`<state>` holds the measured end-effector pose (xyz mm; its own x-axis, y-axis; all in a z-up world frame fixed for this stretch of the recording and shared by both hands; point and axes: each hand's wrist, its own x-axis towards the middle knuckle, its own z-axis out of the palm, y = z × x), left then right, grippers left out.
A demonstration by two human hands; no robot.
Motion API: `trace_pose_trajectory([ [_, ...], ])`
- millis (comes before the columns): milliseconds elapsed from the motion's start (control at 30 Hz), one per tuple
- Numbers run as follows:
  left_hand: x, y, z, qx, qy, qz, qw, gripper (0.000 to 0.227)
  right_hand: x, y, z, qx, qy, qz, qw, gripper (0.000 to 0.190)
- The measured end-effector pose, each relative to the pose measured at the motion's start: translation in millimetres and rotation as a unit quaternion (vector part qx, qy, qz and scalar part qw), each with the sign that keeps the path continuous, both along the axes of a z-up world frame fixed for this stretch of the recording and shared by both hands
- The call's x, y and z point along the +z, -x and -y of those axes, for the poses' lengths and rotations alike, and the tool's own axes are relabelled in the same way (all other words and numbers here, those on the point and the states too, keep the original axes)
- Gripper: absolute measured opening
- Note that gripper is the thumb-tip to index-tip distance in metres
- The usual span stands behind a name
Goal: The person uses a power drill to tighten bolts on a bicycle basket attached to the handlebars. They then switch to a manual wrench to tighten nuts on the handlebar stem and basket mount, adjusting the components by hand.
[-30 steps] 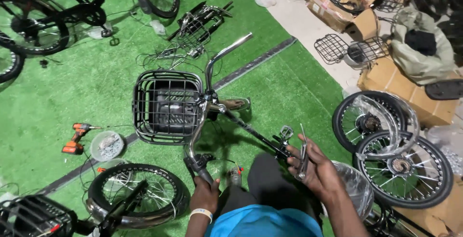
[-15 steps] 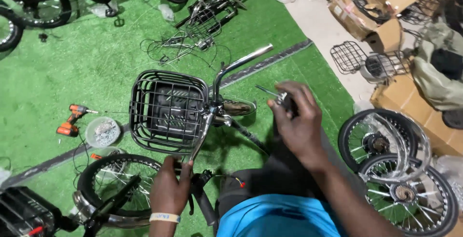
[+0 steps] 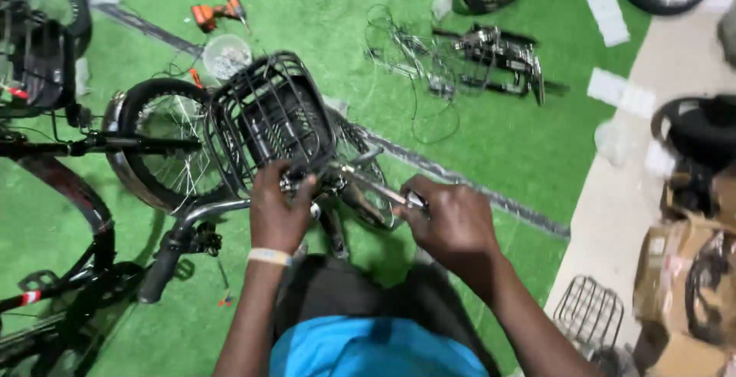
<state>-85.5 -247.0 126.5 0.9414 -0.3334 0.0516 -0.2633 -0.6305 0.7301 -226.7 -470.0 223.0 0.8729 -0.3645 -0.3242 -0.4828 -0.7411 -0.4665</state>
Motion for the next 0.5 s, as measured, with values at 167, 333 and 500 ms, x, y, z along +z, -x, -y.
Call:
trace_pose_trajectory([
  [167,-12,41,15,0.084,0.081,-0.161,0.98,0.039,-3,-42,25,0.014,-0.151,0.025,0.988,0.036],
  [333,16,54,97,0.195,0.313,-0.498,0.785,0.083,-147,-55,49,-0.126,-0.353,0.105,0.921,0.024],
  [500,-7,44,133,0.305,0.55,-0.436,0.644,0.101,-167,47,88,-0.304,-0.478,0.073,0.821,0.029],
])
